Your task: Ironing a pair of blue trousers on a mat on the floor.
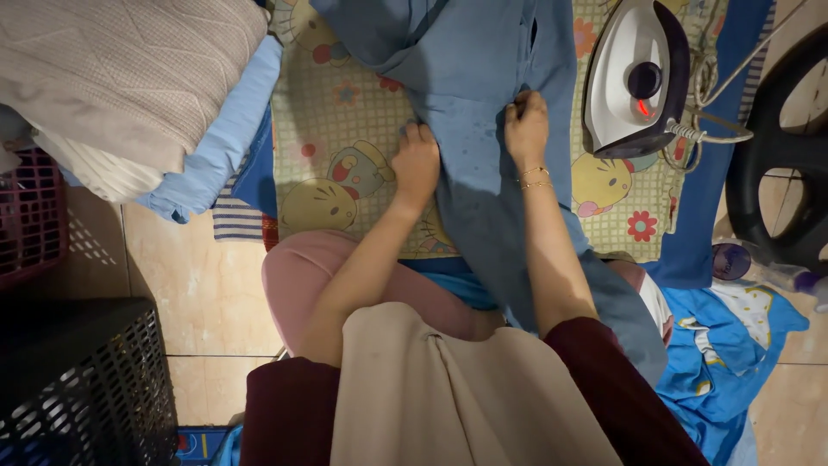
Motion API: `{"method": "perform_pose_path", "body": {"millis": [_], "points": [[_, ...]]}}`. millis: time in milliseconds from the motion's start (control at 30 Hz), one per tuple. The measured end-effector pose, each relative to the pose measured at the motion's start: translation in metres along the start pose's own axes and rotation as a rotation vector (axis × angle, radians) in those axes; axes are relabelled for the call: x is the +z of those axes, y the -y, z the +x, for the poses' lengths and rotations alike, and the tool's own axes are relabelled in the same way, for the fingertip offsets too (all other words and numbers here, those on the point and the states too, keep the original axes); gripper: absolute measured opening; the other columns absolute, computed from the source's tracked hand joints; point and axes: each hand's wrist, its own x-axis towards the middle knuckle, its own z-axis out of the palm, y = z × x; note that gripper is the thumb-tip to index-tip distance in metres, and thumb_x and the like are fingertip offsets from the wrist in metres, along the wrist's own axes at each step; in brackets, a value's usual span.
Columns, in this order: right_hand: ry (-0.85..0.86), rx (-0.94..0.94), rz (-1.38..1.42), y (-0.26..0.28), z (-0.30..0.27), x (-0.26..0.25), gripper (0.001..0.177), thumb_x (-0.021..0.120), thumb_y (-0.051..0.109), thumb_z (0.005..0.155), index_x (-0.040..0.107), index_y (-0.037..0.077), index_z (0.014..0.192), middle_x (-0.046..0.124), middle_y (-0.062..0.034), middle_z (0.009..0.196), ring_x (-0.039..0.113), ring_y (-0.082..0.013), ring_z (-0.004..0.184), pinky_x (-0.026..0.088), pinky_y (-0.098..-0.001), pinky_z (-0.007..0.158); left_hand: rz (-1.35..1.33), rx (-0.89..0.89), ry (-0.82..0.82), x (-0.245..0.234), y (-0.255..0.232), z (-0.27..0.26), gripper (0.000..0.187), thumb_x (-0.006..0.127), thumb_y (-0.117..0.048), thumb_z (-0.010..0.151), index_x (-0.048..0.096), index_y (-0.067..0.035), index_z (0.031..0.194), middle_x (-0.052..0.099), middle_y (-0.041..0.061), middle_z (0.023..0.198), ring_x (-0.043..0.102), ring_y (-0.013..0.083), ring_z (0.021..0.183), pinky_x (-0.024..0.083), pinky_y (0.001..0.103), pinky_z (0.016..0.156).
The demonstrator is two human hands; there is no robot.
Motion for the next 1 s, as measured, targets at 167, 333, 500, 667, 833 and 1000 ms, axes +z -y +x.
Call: {"method": "perform_pose_path", "body": {"millis": [167, 333, 500, 667, 833, 1000], "points": [[-0.008, 0.013, 0.030, -0.010, 0.000, 0.007, 0.016, 0.069, 0.011, 0.095, 0.061, 0.005, 0.107, 0.066, -0.0140, 0.095, 0.063, -0.0344, 0.094, 0.051, -0.0447, 0.086, -0.052, -0.050, 0.016, 0.007, 0.002, 0.001, 0.015, 0.063, -0.005, 0.088, 0.059, 0.000, 0.102, 0.063, 0.018, 0.113, 0.071, 0.0318, 0.090, 0.060, 0.040, 0.059], [-0.024, 0.053, 0.143, 0.025, -0.011, -0.010, 0.020, 0.070, 0.009, 0.094, 0.059, 0.004, 0.110, 0.065, -0.0125, 0.090, 0.064, -0.0315, 0.085, 0.052, -0.0414, 0.080, -0.267, -0.222, 0.169, -0.027, 0.006, 0.013, 0.021, 0.070, -0.021, 0.092, 0.063, -0.003, 0.100, 0.066, 0.019, 0.106, 0.069, 0.0408, 0.085, 0.058, 0.049, 0.063], [0.025, -0.135, 0.133, 0.111, -0.068, -0.022, 0.017, 0.079, 0.016, 0.092, 0.065, 0.007, 0.093, 0.066, -0.0126, 0.090, 0.067, -0.0303, 0.080, 0.054, -0.0404, 0.071, -0.369, -0.243, 0.126, -0.024, 0.015, 0.016, 0.023, 0.072, -0.023, 0.085, 0.064, -0.003, 0.094, 0.069, 0.020, 0.094, 0.070, 0.0432, 0.084, 0.057, 0.050, 0.069], [0.110, -0.046, 0.038, 0.122, -0.089, 0.003, 0.013, 0.076, 0.019, 0.091, 0.069, 0.011, 0.098, 0.069, -0.0088, 0.092, 0.069, -0.0306, 0.085, 0.054, -0.0424, 0.072, -0.327, -0.185, 0.112, -0.011, 0.018, 0.012, 0.013, 0.067, -0.014, 0.094, 0.065, -0.002, 0.090, 0.070, 0.021, 0.092, 0.071, 0.0433, 0.080, 0.057, 0.050, 0.068], [-0.007, -0.008, -0.055, 0.133, -0.095, -0.001, 0.012, 0.068, 0.011, 0.092, 0.070, 0.015, 0.103, 0.066, -0.0075, 0.104, 0.065, -0.0311, 0.097, 0.054, -0.0431, 0.081, -0.379, -0.209, 0.145, 0.002, 0.026, 0.015, 0.015, 0.066, -0.016, 0.095, 0.067, -0.001, 0.093, 0.071, 0.021, 0.088, 0.071, 0.0425, 0.079, 0.057, 0.049, 0.068], [-0.045, -0.249, -0.236, 0.172, -0.104, -0.007, 0.015, 0.078, 0.024, 0.082, 0.073, 0.015, 0.094, 0.060, -0.0070, 0.102, 0.056, -0.0318, 0.094, 0.045, -0.0437, 0.075, -0.723, -0.327, 0.027, -0.008, 0.034, 0.030, 0.023, 0.064, -0.015, 0.095, 0.070, -0.009, 0.117, 0.074, 0.017, 0.098, 0.073, 0.0383, 0.090, 0.057, 0.045, 0.076]]}}
